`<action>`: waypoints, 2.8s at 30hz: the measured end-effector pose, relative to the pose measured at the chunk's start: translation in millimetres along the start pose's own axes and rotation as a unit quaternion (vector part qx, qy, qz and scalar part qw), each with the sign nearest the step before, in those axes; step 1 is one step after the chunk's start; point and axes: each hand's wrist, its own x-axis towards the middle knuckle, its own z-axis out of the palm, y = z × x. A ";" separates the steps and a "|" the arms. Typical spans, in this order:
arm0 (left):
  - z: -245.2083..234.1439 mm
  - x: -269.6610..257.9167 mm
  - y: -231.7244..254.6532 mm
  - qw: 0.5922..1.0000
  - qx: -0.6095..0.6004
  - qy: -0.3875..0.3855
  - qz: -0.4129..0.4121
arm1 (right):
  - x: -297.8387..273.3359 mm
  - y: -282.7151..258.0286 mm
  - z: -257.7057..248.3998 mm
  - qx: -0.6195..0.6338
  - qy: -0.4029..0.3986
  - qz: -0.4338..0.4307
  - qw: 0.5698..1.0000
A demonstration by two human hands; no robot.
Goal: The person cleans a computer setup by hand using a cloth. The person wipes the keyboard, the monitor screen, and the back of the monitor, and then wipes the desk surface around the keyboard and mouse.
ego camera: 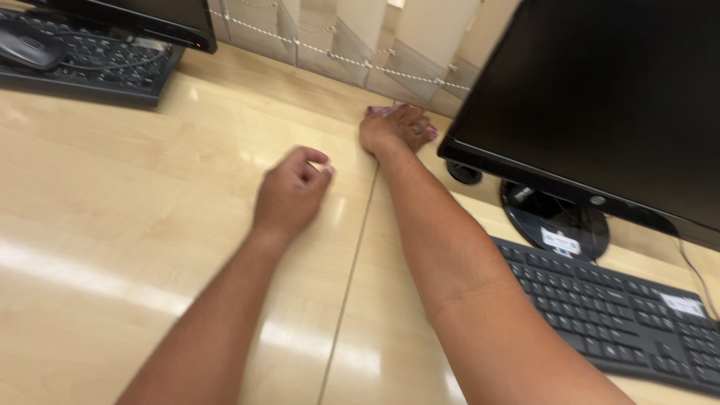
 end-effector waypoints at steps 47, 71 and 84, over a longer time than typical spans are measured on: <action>40.8 -95.1 50.6 0.963 0.268 -0.014 0.008 | -364.8 304.3 16.0 0.123 0.032 -0.479 0.868; 43.2 -106.5 62.5 0.933 0.356 -0.024 0.056 | -289.1 417.2 -27.2 0.051 0.181 -0.327 0.926; 44.0 -98.3 54.6 0.942 0.331 -0.030 0.043 | -294.9 627.5 -38.4 0.099 0.160 0.037 0.981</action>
